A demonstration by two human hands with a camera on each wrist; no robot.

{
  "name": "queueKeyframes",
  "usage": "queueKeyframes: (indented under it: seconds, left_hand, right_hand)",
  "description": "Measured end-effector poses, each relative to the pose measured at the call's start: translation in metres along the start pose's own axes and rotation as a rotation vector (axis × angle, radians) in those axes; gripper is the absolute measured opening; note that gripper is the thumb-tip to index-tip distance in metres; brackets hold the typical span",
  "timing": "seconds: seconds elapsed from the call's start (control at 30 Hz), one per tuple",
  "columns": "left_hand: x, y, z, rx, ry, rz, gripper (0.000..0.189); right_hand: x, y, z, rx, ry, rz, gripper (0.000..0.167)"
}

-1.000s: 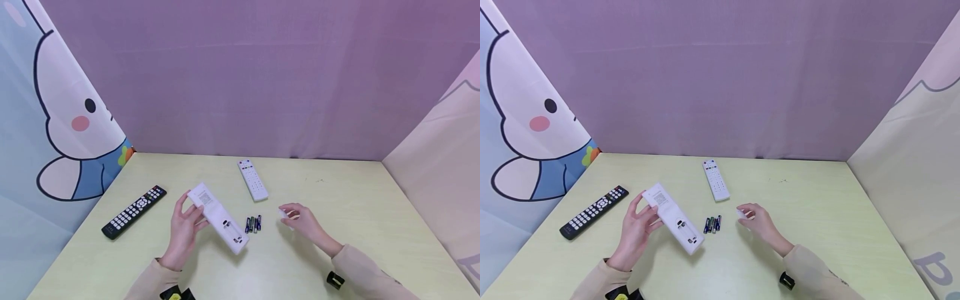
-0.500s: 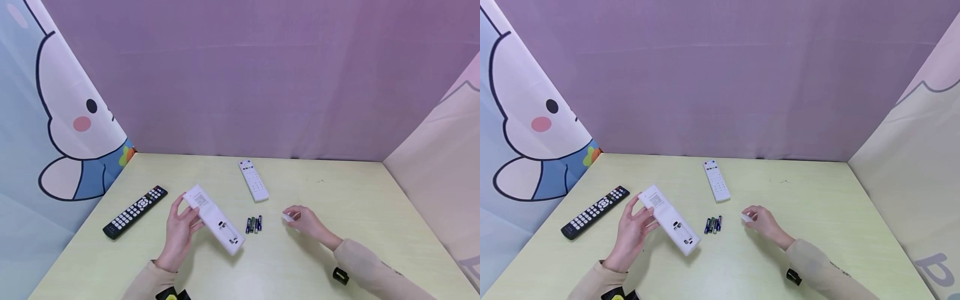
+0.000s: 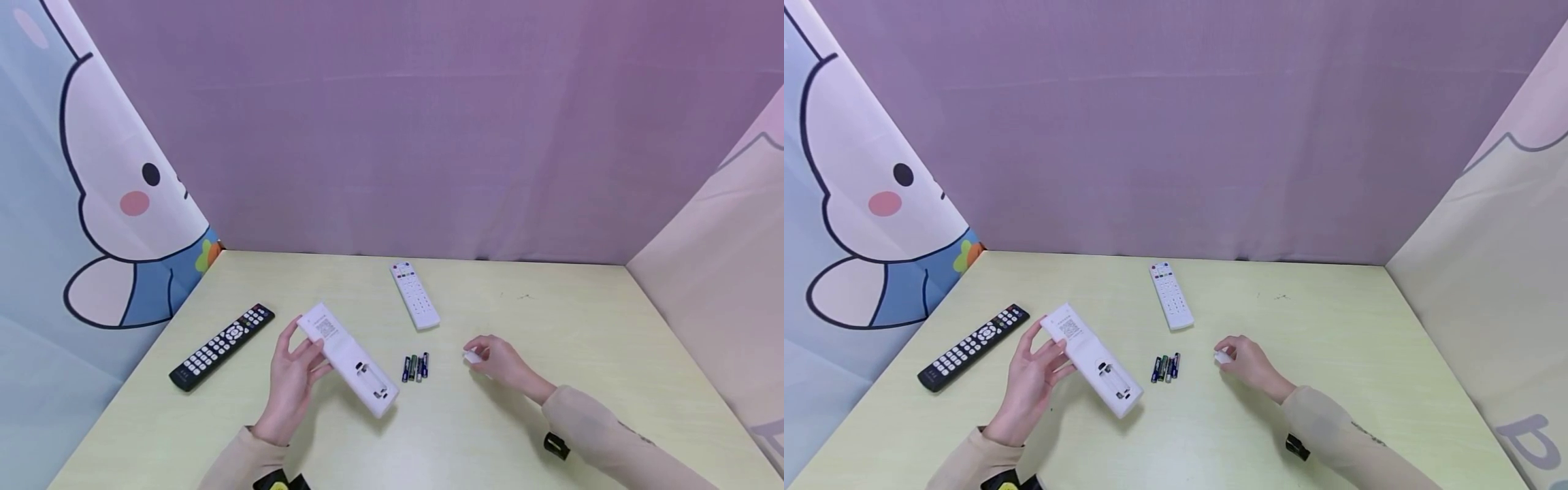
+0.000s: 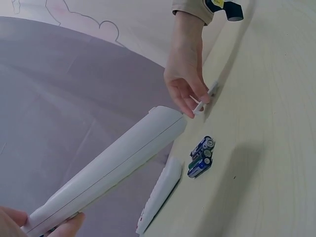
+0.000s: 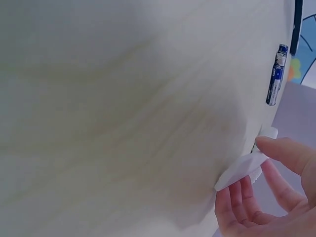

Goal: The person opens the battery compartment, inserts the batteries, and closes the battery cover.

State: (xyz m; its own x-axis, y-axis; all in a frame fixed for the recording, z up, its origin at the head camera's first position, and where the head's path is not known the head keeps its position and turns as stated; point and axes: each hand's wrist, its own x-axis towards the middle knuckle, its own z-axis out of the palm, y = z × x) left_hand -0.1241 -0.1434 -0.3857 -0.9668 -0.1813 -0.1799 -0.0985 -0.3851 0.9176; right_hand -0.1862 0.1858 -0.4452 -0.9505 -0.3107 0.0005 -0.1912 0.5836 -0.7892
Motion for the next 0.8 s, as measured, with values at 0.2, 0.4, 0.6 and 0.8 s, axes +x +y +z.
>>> queueKeyframes:
  seconds: [0.2, 0.4, 0.6, 0.8]
  left_hand:
    - [0.0005, -0.0008, -0.0004, 0.0, 0.001, -0.004, 0.064]
    - [0.001, -0.0016, -0.0002, 0.002, -0.002, -0.004, 0.064]
    - [0.0015, -0.0022, 0.0002, 0.001, -0.009, -0.005, 0.065]
    - [0.0019, -0.0022, -0.0002, 0.004, -0.006, -0.01, 0.065]
  right_hand:
    - [0.0016, -0.0012, 0.0023, -0.046, 0.002, 0.027, 0.029]
    - [0.0026, -0.0031, 0.0052, -0.095, 0.004, 0.068, 0.032]
    - [0.0029, -0.0011, 0.0061, -0.097, -0.002, 0.074, 0.031]
    - [0.0027, -0.0025, 0.0063, -0.088, -0.003, 0.08, 0.03]
